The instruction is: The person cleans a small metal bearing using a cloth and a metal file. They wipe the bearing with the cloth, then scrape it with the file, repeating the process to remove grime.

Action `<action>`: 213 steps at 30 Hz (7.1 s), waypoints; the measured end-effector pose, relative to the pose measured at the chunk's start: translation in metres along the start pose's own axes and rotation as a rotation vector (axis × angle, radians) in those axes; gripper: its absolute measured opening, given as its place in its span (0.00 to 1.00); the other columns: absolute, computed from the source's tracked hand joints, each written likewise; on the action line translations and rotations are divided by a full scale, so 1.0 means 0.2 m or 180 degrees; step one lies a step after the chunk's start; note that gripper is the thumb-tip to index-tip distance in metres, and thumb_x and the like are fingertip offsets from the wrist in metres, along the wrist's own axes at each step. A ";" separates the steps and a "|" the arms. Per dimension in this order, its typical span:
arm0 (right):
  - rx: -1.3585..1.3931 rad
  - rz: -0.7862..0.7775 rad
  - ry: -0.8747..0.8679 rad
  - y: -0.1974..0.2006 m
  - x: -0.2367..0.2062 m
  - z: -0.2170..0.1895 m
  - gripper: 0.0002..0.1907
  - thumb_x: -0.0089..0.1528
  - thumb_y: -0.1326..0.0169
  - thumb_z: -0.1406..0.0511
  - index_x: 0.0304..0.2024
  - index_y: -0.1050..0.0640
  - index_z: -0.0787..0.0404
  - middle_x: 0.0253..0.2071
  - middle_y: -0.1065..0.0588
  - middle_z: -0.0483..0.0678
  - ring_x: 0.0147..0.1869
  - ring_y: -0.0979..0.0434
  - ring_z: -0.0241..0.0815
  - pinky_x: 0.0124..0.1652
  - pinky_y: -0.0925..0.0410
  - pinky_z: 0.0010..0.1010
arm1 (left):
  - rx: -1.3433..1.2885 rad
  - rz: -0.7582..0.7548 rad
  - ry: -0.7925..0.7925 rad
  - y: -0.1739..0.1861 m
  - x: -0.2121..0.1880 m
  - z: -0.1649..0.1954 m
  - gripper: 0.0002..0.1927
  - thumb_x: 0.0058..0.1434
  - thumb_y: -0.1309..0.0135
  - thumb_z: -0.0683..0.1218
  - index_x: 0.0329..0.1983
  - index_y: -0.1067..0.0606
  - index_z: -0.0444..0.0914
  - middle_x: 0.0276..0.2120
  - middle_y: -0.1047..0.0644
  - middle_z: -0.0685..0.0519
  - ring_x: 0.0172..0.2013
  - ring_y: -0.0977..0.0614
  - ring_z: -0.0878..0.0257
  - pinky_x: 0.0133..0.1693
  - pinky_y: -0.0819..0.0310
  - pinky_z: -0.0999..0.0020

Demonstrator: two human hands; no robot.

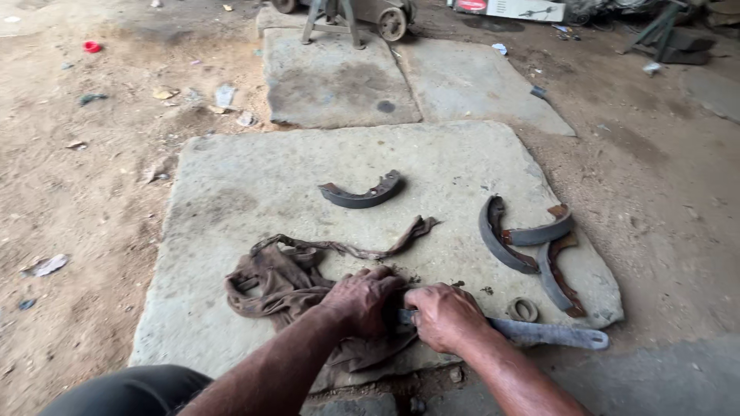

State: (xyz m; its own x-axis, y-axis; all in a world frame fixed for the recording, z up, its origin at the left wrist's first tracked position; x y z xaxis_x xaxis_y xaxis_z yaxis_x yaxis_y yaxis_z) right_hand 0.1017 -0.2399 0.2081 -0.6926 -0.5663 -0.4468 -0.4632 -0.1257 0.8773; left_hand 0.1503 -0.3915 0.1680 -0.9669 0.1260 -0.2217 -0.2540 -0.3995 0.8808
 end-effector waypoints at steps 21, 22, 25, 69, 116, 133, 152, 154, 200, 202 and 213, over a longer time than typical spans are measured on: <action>0.0435 -0.0258 -0.0348 -0.08 -0.07 0.01 0.13 0.69 0.53 0.63 0.56 0.23 0.51 0.49 0.19 0.50 0.52 0.17 0.45 0.55 0.24 0.39 | -0.0246 -0.0095 0.0246 0.04 -0.07 0.00 0.35 0.50 0.34 0.57 0.62 0.31 0.50 0.57 0.29 0.44 0.57 0.24 0.45 0.58 0.29 0.51; 0.0489 -0.0217 -0.0343 -0.08 -0.07 0.02 0.14 0.69 0.51 0.62 0.56 0.23 0.50 0.50 0.20 0.50 0.53 0.18 0.44 0.56 0.25 0.39 | -0.0191 -0.0107 0.0251 0.04 -0.06 0.00 0.37 0.49 0.33 0.57 0.64 0.31 0.50 0.58 0.30 0.44 0.57 0.24 0.44 0.58 0.29 0.51; 0.0521 -0.0217 -0.0357 -0.07 -0.07 0.05 0.14 0.68 0.49 0.60 0.56 0.22 0.48 0.53 0.21 0.48 0.56 0.20 0.44 0.59 0.28 0.40 | -0.0166 -0.0109 0.0223 0.04 -0.06 0.00 0.40 0.47 0.32 0.57 0.65 0.31 0.52 0.60 0.30 0.45 0.59 0.26 0.45 0.58 0.30 0.51; 0.3253 0.0833 -0.1130 -0.46 0.04 0.01 0.03 0.65 0.45 0.65 0.39 0.21 0.57 0.28 0.25 0.48 0.30 0.27 0.40 0.32 0.33 0.34 | -0.0495 0.0321 0.0672 -0.07 -0.07 -0.04 0.29 0.57 0.38 0.57 0.55 0.32 0.39 0.41 0.20 0.39 0.44 0.18 0.43 0.47 0.23 0.50; 0.4122 0.1370 -0.1266 -0.29 0.02 0.47 0.15 0.64 0.41 0.63 0.51 0.24 0.64 0.31 0.27 0.44 0.33 0.31 0.33 0.32 0.34 0.29 | 0.1786 -0.0513 0.1155 0.17 0.12 -0.37 0.11 0.66 0.45 0.43 0.50 0.27 0.36 0.31 0.26 0.52 0.25 0.24 0.69 0.23 0.27 0.74; 0.4022 0.1191 -0.1398 -0.32 0.06 0.48 0.15 0.66 0.43 0.60 0.52 0.24 0.60 0.32 0.27 0.46 0.35 0.32 0.37 0.35 0.33 0.34 | -0.2590 0.5609 -0.0398 1.03 -0.20 -0.59 0.05 0.71 0.53 0.46 0.45 0.32 0.39 0.32 0.29 0.51 0.31 0.29 0.62 0.32 0.29 0.68; 0.2197 0.0572 -0.1473 -0.29 -0.04 0.22 0.31 0.64 0.44 0.53 0.69 0.33 0.43 0.52 0.22 0.50 0.53 0.21 0.47 0.55 0.29 0.46 | -0.0597 -0.0395 0.0546 0.03 -0.01 -0.07 0.23 0.75 0.73 0.47 0.68 0.34 0.39 0.54 0.22 0.38 0.53 0.20 0.49 0.56 0.24 0.62; 0.2102 0.0566 -0.1473 -0.31 -0.02 0.21 0.34 0.63 0.42 0.53 0.70 0.34 0.46 0.55 0.22 0.49 0.57 0.20 0.46 0.59 0.30 0.45 | -0.0418 -0.0316 0.0631 0.14 -0.06 0.01 0.23 0.73 0.70 0.44 0.68 0.32 0.43 0.57 0.23 0.42 0.57 0.22 0.51 0.59 0.26 0.62; 0.1391 -0.0036 -0.1066 -0.13 -0.18 -0.06 0.22 0.67 0.48 0.57 0.64 0.31 0.46 0.54 0.20 0.49 0.58 0.18 0.47 0.61 0.29 0.41 | -0.0130 0.0176 0.1086 0.14 0.00 0.00 0.21 0.61 0.42 0.57 0.51 0.22 0.41 0.44 0.19 0.42 0.46 0.16 0.48 0.49 0.21 0.54; 0.1322 -0.0040 -0.1263 -0.12 -0.18 -0.05 0.22 0.68 0.49 0.57 0.65 0.32 0.45 0.56 0.21 0.48 0.61 0.20 0.47 0.64 0.31 0.42 | -0.0131 0.0053 0.1047 0.11 0.02 -0.01 0.21 0.62 0.44 0.59 0.51 0.22 0.41 0.42 0.19 0.43 0.43 0.16 0.50 0.47 0.20 0.55; 0.1379 0.0030 -0.1380 -0.16 -0.17 -0.03 0.23 0.70 0.53 0.59 0.68 0.34 0.47 0.58 0.21 0.47 0.64 0.21 0.46 0.68 0.35 0.44 | 0.0405 -0.0598 0.0284 -0.05 0.05 -0.06 0.25 0.68 0.54 0.66 0.54 0.24 0.46 0.37 0.18 0.48 0.36 0.17 0.59 0.40 0.18 0.60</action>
State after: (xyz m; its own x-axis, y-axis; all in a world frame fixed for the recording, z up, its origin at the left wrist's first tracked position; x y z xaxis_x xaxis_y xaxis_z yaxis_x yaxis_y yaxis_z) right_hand 0.1440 -0.2220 0.1966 -0.8174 -0.1713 -0.5500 -0.5758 0.2718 0.7711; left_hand 0.1436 -0.3973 0.1514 -0.9026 0.1045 -0.4177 -0.4302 -0.2584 0.8649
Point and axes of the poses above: each hand's wrist, its own x-axis towards the middle knuckle, its own y-axis out of the back of the hand, z = x × y, the point moved 2 cm from there along x, towards the middle knuckle
